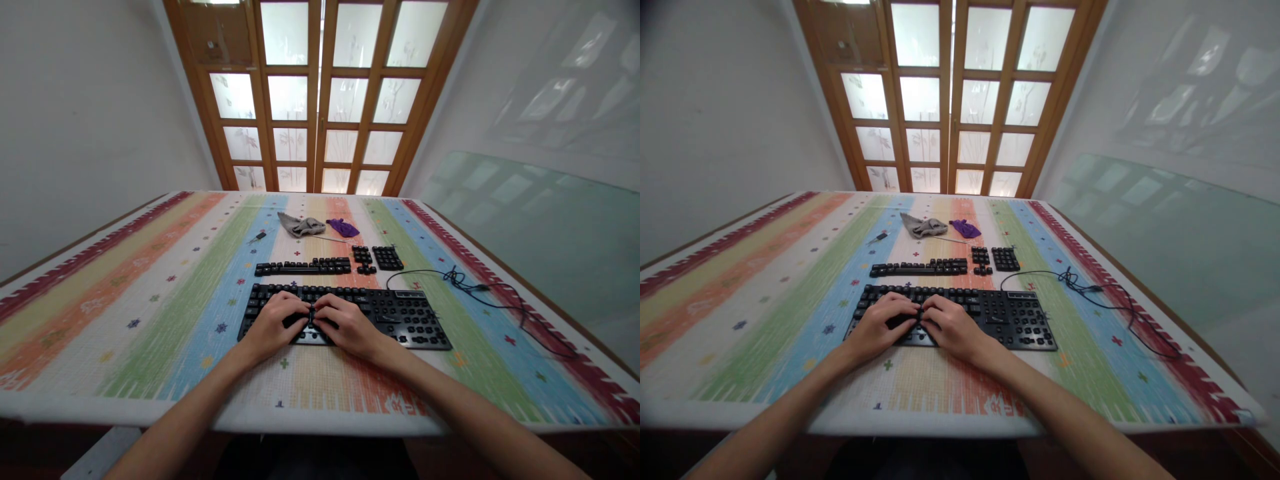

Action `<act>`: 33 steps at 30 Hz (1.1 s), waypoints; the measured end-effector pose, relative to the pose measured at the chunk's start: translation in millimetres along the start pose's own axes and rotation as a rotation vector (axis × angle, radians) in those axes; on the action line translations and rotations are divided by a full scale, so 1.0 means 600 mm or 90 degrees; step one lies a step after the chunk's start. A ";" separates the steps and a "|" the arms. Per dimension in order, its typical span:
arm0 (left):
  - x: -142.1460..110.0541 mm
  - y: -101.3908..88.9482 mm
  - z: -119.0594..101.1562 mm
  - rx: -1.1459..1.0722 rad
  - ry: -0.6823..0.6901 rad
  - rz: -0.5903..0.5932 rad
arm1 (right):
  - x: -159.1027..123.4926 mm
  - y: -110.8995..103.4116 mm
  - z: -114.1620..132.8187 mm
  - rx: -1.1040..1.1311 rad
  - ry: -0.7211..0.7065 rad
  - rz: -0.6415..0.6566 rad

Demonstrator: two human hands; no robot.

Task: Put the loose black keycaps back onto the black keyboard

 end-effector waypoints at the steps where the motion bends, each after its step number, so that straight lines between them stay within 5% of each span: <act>1: 0.001 0.000 -0.001 -0.002 0.005 0.000 | 0.000 0.000 0.000 -0.003 -0.002 -0.001; 21: -0.003 0.001 0.004 0.022 0.060 -0.003 | 0.000 0.002 -0.002 -0.027 -0.025 -0.036; 33: -0.005 0.005 -0.001 0.179 0.164 0.030 | 0.007 0.004 0.005 -0.106 -0.053 -0.010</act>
Point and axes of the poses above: each hand's wrist, its own x-axis towards the middle knuckle, its own y-axis out of the palm, z = x × y, the point moved 2 cm from there along x, towards the middle knuckle, and after that the axes turned 13 degrees about -x, right-handed, at the moved point
